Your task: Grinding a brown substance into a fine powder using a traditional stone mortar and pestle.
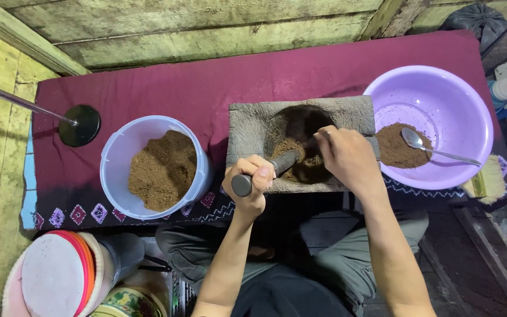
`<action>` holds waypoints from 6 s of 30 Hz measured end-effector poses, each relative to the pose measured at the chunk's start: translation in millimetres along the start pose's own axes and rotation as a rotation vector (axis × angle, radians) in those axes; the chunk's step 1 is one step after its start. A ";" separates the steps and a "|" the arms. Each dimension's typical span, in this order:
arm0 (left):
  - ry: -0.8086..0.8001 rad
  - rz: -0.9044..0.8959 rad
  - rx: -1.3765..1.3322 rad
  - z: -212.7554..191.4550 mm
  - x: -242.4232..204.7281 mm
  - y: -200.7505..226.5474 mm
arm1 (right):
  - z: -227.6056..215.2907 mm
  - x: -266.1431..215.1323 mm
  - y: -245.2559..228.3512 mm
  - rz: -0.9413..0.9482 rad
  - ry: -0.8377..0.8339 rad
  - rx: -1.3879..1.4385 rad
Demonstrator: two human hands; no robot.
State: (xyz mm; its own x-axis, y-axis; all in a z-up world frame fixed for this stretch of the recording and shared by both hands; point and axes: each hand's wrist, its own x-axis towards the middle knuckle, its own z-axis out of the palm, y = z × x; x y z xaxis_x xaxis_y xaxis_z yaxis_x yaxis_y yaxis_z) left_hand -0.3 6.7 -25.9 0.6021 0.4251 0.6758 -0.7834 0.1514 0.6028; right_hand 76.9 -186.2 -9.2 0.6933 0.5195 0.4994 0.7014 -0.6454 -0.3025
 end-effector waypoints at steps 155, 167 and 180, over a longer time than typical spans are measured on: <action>-0.127 -0.064 0.061 -4.9 -1.3 9.9 | 4.1 -17.6 13.7 -0.109 0.013 0.051; -0.122 -0.091 0.056 -10.0 -5.3 6.0 | -28.4 9.4 12.8 -0.225 -0.265 0.113; -0.148 -0.130 0.055 -12.5 -8.7 5.7 | -27.8 -20.4 -1.7 -0.032 -0.140 0.083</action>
State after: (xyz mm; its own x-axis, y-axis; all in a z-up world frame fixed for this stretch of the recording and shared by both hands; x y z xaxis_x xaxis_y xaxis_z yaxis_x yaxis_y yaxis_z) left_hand -12.0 15.0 -33.6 0.7172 0.2685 0.6431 -0.6902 0.1461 0.7088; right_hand 56.9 -211.3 3.7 0.6823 0.6160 0.3937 0.7310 -0.5817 -0.3567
